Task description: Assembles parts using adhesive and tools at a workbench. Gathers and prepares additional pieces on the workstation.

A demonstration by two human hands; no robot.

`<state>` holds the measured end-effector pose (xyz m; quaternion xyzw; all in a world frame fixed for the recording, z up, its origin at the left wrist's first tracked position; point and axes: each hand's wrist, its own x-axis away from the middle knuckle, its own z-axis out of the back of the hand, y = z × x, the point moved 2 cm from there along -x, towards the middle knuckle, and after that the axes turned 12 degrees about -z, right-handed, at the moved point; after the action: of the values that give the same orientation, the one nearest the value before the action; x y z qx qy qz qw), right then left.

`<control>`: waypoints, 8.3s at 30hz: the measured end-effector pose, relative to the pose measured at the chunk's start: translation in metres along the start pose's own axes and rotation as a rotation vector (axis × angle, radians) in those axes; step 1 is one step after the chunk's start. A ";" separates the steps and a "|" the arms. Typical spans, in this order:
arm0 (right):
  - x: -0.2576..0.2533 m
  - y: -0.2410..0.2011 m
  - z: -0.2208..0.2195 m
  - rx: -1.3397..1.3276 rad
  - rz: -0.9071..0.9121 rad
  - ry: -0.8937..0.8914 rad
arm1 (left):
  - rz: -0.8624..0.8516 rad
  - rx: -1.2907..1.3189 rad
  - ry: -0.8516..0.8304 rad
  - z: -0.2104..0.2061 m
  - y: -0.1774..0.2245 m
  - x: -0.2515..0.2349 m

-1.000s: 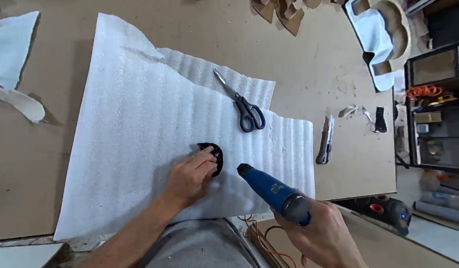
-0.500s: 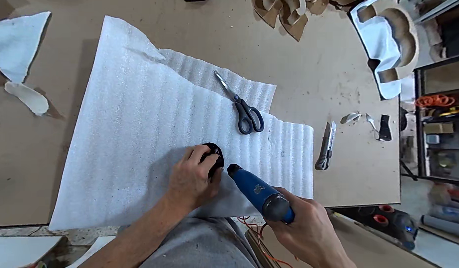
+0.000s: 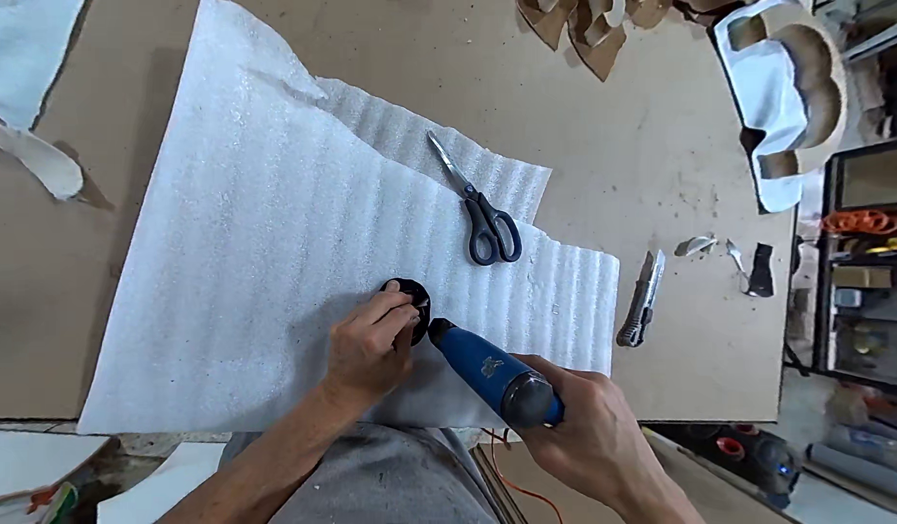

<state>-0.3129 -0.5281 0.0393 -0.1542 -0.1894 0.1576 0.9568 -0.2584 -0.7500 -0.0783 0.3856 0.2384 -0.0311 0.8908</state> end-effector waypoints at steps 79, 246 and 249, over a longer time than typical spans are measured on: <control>0.007 0.011 0.008 -0.065 -0.443 0.160 | -0.142 -0.048 -0.112 -0.002 -0.022 -0.019; -0.013 -0.092 -0.014 -0.731 0.267 0.253 | 0.509 1.186 0.024 0.097 0.050 -0.061; -0.020 -0.104 -0.013 -0.589 0.234 0.197 | 0.069 0.740 -0.103 0.126 0.035 -0.053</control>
<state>-0.2998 -0.6317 0.0586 -0.4596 -0.1144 0.1893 0.8601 -0.2463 -0.8210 0.0430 0.6873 0.1526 -0.1046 0.7024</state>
